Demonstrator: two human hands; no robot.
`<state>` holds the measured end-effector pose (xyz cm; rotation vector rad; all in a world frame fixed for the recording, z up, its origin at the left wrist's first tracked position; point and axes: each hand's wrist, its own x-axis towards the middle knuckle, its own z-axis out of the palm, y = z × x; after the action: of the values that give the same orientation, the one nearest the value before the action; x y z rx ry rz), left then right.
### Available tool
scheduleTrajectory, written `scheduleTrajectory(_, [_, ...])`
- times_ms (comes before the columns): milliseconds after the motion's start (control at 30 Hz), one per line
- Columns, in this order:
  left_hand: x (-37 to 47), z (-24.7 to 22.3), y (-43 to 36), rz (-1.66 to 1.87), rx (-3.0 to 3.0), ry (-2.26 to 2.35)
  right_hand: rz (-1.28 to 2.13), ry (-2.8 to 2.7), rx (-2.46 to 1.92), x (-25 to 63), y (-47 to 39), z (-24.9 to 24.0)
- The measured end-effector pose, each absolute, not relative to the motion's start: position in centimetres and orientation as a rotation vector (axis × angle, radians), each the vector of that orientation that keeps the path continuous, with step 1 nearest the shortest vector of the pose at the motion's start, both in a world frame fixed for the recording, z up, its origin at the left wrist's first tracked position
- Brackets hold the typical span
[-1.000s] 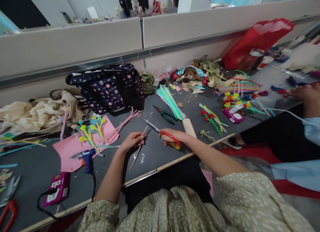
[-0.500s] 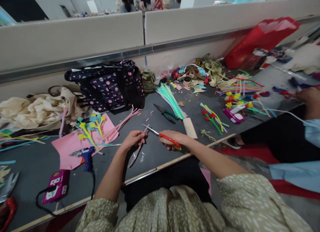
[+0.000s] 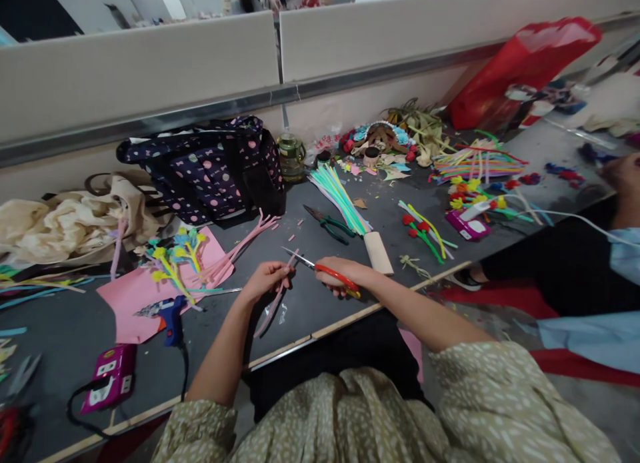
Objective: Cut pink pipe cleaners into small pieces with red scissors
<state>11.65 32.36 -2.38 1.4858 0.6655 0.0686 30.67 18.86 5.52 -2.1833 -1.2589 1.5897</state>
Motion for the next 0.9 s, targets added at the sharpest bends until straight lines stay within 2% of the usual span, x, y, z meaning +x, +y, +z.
scheduleTrajectory(567, [12.0,-3.0,32.1,0.084,1.521,0.635,1.557,-1.315,-2.123,31.3,19.2,4.1])
scheduleTrajectory(900, [11.6,-2.3,32.5,-0.008,1.474,0.641,1.650,-1.186,-2.119,32.4,19.6,4.3])
